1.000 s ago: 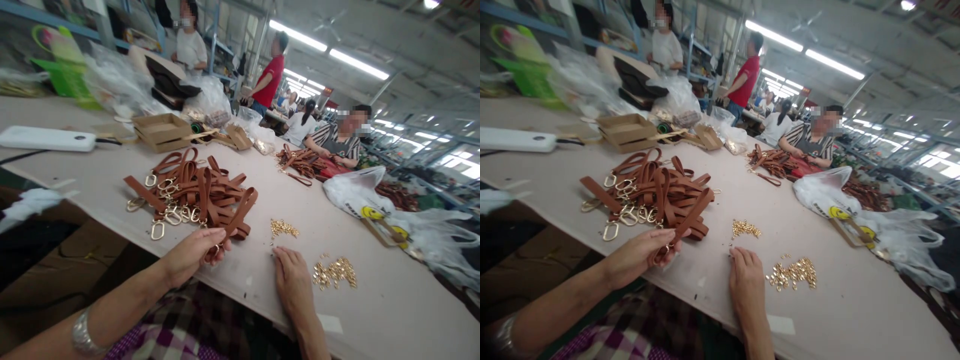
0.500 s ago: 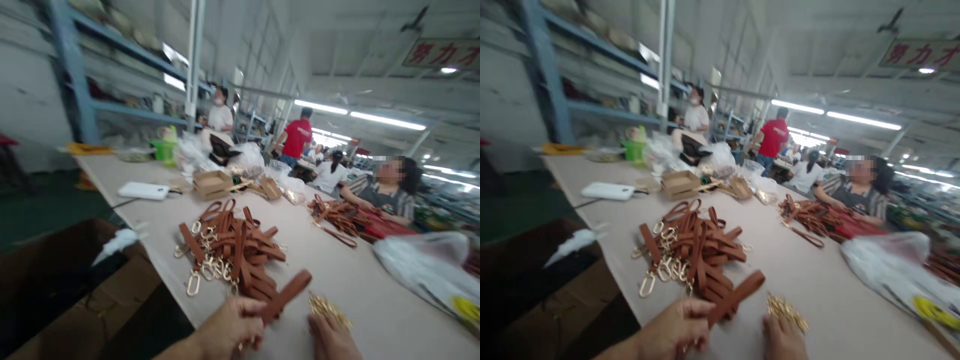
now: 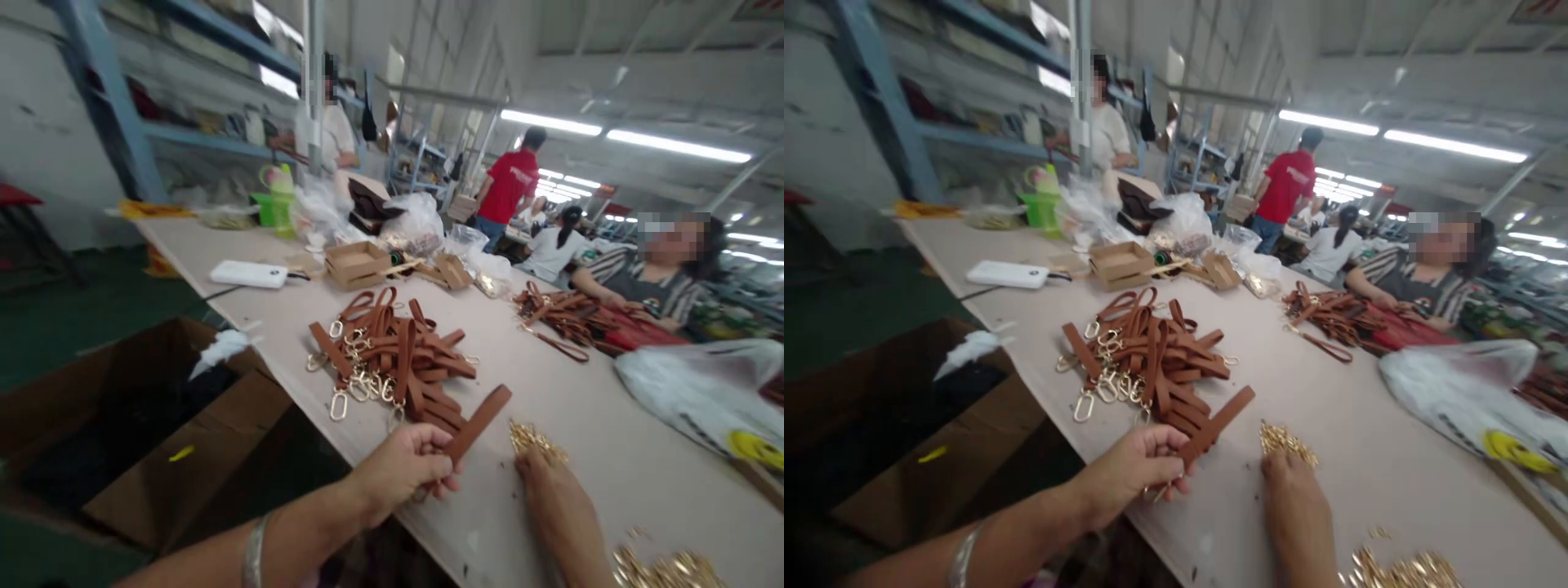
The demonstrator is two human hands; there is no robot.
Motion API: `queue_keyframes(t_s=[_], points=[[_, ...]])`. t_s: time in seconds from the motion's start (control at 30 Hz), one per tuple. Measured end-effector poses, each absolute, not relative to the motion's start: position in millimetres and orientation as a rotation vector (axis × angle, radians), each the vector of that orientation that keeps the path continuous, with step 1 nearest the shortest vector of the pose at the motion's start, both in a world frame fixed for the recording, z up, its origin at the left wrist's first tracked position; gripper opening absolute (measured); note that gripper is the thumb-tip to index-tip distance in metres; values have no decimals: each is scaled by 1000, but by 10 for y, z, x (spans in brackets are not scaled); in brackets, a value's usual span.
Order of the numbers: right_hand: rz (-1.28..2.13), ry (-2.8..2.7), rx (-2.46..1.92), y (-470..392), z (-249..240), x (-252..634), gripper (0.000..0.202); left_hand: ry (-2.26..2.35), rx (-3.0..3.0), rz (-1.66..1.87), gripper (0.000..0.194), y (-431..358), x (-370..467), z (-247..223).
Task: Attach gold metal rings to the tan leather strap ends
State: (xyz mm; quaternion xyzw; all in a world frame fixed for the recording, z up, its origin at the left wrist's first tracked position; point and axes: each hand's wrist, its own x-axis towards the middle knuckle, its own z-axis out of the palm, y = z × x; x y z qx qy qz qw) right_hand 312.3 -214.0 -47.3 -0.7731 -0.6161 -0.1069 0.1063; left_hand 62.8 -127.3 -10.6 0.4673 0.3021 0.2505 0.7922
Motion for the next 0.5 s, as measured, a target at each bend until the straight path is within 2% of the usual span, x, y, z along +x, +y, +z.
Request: queue_keyframes(t_s=[0.3,0.5], points=[[-306,-1789,-2385,-2078,-316,3105,26,635,981,436,31,-1354,684,24],[-319,-1607,-2328,-1889,-385,2903,21,686,921,433,37,-1450,745,-252]])
